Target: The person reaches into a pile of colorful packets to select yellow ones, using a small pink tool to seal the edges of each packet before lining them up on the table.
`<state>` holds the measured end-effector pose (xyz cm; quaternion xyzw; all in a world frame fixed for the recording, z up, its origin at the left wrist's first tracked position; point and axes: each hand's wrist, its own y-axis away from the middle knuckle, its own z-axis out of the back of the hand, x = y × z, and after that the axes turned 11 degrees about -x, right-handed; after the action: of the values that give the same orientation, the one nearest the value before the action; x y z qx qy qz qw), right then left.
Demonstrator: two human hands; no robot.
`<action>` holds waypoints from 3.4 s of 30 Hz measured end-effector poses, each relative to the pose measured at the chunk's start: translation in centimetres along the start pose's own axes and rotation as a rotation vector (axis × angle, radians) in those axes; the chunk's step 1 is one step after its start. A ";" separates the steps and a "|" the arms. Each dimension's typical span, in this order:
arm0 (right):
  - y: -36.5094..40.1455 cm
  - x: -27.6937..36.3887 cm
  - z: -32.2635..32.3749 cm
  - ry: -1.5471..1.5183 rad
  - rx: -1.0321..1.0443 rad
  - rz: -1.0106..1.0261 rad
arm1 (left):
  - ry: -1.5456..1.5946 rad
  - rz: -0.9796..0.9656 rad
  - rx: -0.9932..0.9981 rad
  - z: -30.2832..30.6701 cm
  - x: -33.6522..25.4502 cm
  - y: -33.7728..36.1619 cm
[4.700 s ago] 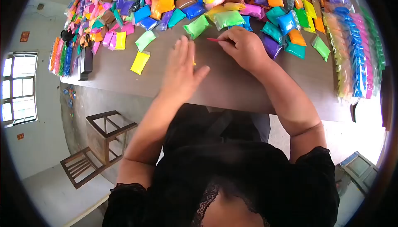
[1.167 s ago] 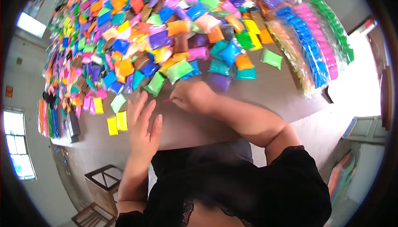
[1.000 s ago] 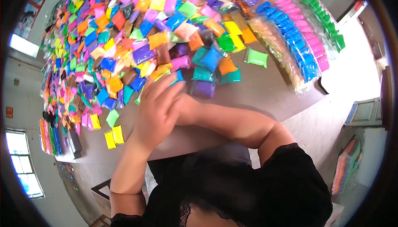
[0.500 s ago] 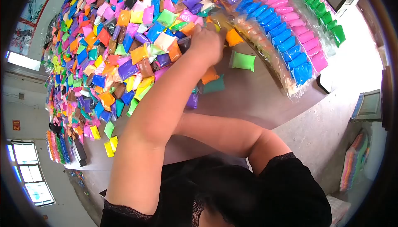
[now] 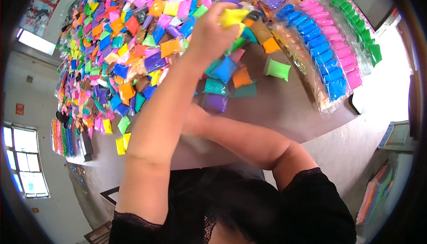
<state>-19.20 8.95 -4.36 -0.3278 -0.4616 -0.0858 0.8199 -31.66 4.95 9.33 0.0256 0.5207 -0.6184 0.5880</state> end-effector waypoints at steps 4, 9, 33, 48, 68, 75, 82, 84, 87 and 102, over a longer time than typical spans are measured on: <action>-0.3 1.3 1.9 0.001 -0.021 0.114 | 0.587 0.543 -0.073 7.4 0.8 2.8; 0.0 1.1 2.2 -0.007 -0.031 0.168 | 0.245 0.528 -0.348 14.4 3.8 9.2; -0.4 4.1 3.7 -0.001 0.084 -0.167 | -0.564 -0.008 0.004 16.3 -1.5 31.3; 0.4 3.7 2.6 0.093 0.084 0.188 | -0.550 0.009 -0.056 16.0 -1.9 30.9; -0.4 2.4 3.2 0.120 0.042 -0.033 | -0.649 0.065 -0.005 17.6 -3.1 31.1; 1.3 3.7 0.8 0.237 0.059 0.199 | -0.619 0.042 -0.077 17.0 -2.1 31.6; -0.1 2.6 1.5 0.199 -0.046 0.211 | -0.560 -0.015 -0.131 17.1 -1.8 31.8; -0.1 2.7 1.5 0.165 -0.073 0.170 | -0.520 -0.007 -0.172 17.2 -1.7 31.8; -0.2 3.0 1.4 0.192 -0.053 0.099 | -0.392 0.051 -0.252 18.1 -2.5 32.1; 0.4 3.3 0.2 0.276 -0.187 -0.160 | 1.277 -0.244 -0.260 33.6 -17.6 33.5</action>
<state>-17.26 9.95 -1.78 -0.3501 -0.3593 -0.2374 0.8319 18.54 2.46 15.40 0.2571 0.8364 -0.4760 0.0879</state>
